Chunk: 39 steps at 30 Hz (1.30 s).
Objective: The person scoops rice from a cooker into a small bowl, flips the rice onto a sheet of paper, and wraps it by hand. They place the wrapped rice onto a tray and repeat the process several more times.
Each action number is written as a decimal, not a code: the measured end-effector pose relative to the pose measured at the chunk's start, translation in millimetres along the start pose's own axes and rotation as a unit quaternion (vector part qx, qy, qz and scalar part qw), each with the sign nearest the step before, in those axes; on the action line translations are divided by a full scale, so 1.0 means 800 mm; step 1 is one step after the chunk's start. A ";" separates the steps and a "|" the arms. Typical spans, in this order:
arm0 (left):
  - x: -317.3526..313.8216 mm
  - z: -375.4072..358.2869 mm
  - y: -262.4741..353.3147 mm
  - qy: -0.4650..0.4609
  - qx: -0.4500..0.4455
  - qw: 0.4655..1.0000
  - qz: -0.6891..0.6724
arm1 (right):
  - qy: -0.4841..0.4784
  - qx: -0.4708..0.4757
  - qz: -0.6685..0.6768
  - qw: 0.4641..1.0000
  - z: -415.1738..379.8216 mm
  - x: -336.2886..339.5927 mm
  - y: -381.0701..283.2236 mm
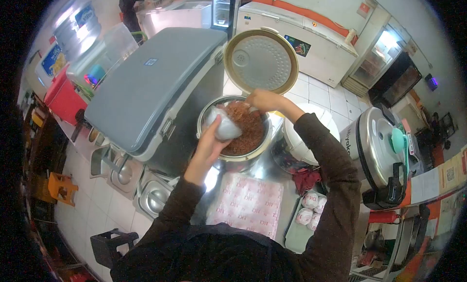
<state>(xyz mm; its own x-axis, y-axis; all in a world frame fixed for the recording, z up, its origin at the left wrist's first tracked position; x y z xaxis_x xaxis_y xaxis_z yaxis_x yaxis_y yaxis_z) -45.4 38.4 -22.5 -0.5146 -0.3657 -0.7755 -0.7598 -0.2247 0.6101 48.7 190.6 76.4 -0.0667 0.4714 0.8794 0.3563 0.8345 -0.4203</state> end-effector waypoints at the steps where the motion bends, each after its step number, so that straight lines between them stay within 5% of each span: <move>1: -0.008 0.003 -0.003 0.009 0.005 1.000 0.008 | -0.013 -0.002 -0.052 0.999 -0.001 0.002 -0.011; 3: -0.019 0.012 -0.013 0.002 0.013 1.000 -0.014 | -0.023 -0.123 -0.001 0.992 -0.011 0.004 -0.030; 6: -0.025 0.022 -0.021 -0.008 0.037 0.998 -0.041 | -0.003 -0.072 -0.195 0.978 -0.017 -0.016 -0.041; 7: -0.028 0.022 -0.023 -0.006 0.046 0.998 -0.052 | 0.030 -0.075 -0.117 0.990 -0.028 -0.011 -0.054; 17: -0.026 0.020 -0.017 -0.071 0.163 0.950 -0.255 | 0.094 -0.138 -0.226 0.960 -0.077 -0.003 -0.072; 21: -0.020 0.016 -0.011 -0.081 0.197 0.925 -0.316 | 0.202 -0.095 -0.130 0.966 -0.087 0.021 -0.049; 24: -0.018 0.011 -0.007 -0.042 0.177 0.936 -0.303 | 0.131 -0.139 0.108 0.976 -0.092 0.028 -0.038; 28: -0.011 0.017 -0.009 0.012 0.167 0.944 -0.284 | 0.126 -0.164 0.252 0.945 -0.089 0.009 -0.002; 39: -0.007 0.026 -0.012 0.050 0.143 0.959 -0.241 | 0.172 -0.125 0.261 0.942 -0.092 -0.008 -0.027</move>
<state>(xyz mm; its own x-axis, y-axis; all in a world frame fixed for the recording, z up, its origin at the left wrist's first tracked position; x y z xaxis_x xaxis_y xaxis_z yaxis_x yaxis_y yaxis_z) -43.5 61.1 -27.1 -0.0457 -0.3694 -0.9281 -0.9850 -0.1381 0.1035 109.7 148.6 96.5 0.4685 0.6430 0.6058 0.4688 0.4003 -0.7874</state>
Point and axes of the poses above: each hand's wrist, its own z-axis towards the middle knuckle, its own x-axis out of the back of the hand, y = z × x, the point moved 5 cm from there along z, towards the middle knuckle, and after that the axes turned 7 degrees about -x, right-handed, at the moved point
